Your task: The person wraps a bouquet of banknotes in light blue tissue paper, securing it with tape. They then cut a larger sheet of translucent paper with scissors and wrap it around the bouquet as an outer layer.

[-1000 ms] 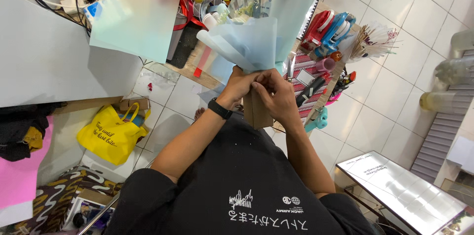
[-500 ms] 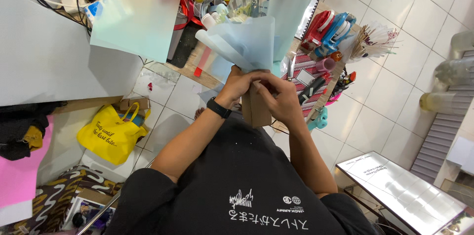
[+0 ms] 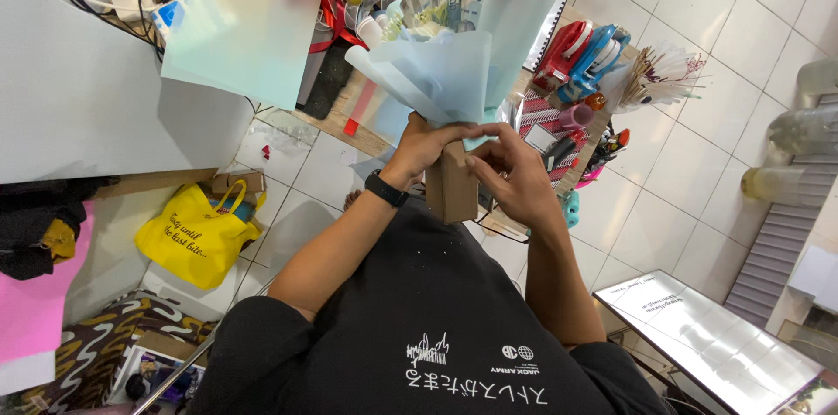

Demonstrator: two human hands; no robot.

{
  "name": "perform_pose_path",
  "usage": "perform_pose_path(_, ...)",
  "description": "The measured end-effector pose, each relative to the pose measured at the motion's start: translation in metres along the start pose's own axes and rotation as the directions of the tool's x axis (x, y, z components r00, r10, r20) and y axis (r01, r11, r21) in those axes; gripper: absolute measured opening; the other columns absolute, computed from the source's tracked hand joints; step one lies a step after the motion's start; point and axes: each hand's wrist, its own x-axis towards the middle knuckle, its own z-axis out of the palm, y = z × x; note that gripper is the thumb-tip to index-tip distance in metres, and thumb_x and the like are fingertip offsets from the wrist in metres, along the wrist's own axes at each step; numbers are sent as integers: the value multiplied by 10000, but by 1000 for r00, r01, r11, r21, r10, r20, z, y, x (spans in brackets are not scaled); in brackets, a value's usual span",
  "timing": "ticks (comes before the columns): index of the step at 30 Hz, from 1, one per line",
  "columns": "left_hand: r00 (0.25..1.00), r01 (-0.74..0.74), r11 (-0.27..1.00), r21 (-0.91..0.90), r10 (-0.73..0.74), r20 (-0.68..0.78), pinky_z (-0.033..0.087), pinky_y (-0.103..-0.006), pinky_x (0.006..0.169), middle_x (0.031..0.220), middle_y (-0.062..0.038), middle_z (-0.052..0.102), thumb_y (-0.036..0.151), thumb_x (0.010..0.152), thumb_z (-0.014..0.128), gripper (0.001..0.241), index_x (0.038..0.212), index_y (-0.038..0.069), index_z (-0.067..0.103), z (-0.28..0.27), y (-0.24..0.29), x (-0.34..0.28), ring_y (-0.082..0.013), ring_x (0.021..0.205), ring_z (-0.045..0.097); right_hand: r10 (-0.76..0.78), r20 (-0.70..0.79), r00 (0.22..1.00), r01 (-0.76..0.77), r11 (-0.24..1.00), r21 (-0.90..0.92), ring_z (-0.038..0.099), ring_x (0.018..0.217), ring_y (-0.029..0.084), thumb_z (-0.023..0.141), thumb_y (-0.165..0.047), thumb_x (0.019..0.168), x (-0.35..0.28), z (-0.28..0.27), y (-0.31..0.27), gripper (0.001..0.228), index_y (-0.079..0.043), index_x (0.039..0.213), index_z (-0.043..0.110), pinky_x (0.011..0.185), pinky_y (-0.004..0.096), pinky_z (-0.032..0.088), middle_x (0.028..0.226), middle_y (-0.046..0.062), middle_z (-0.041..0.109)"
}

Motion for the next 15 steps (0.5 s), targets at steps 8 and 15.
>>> perform_pose_path(8,999,27,999,19,-28,27,515,-564,1106,1424,-338,608,409,718,993,1167,1540,-152,384,7,8,-5,-433,1398,585,-77,81,994,65,989,135,709,713,238,760,-66,1002,-4,-9,10,559,-56,1492,490,651,333,561,889,178,763)
perform_pose_path(15,997,49,997,56,-52,51,483,-611,1156,1538,-373,547,448,732,971,1199,1585,-128,356,5,18,-15,-495,1476,536,-150,0,989,148,975,-164,656,639,256,740,-58,1046,3,-20,23,340,-52,1292,505,607,349,485,895,188,773)
